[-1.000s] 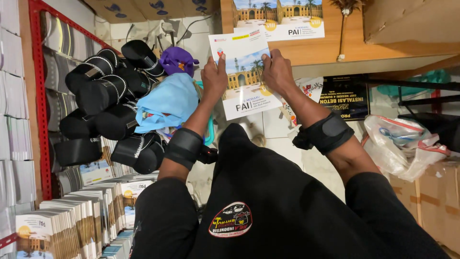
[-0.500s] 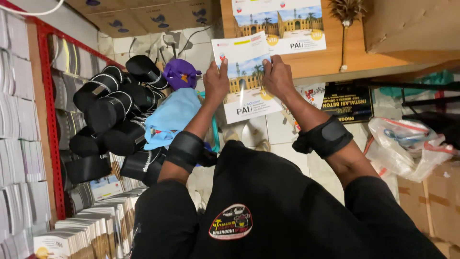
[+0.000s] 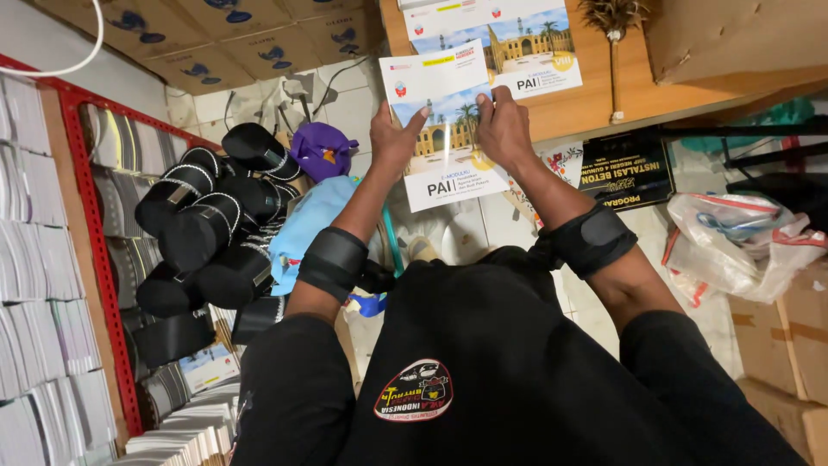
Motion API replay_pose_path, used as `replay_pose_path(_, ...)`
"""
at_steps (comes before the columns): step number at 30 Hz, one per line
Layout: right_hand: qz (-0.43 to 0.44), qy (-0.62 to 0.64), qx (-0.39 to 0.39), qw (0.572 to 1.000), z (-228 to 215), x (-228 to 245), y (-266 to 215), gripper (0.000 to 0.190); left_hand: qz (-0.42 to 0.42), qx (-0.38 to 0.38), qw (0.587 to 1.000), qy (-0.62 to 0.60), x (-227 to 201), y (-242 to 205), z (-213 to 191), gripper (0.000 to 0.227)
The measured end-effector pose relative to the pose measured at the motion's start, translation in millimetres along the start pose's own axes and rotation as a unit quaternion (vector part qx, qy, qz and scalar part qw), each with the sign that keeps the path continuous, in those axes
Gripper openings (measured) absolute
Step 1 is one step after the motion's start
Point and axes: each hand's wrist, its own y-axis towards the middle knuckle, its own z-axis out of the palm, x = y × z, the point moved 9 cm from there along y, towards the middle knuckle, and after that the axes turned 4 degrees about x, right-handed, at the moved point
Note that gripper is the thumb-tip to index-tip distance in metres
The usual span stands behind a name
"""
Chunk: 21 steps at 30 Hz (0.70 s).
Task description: The person is organizing and dusting educational booklets in a storage area.
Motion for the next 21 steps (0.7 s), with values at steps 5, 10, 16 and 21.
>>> replay_pose_path(5,0.024,0.021,0.005,0.999,1.0,-12.4,19.0,0.034,0.012,0.083,0.988,-0.133,39.0,34.1,27.4,0.053)
replay_pose_path(10,0.001,0.003,0.007,1.000,-1.5,-20.5,31.1,0.034,0.025,0.147,0.962,-0.228,42.6,40.8,51.1,0.069)
replay_pose_path(16,-0.019,0.000,0.050,0.999,-3.5,-34.8,60.8,0.034,0.022,0.099,0.980,-0.171,44.7,55.6,58.6,0.067)
replay_pose_path(21,0.009,0.072,0.095,0.993,-27.9,-24.2,74.5,0.035,0.028,0.048,0.983,-0.175,45.4,69.6,70.4,0.072)
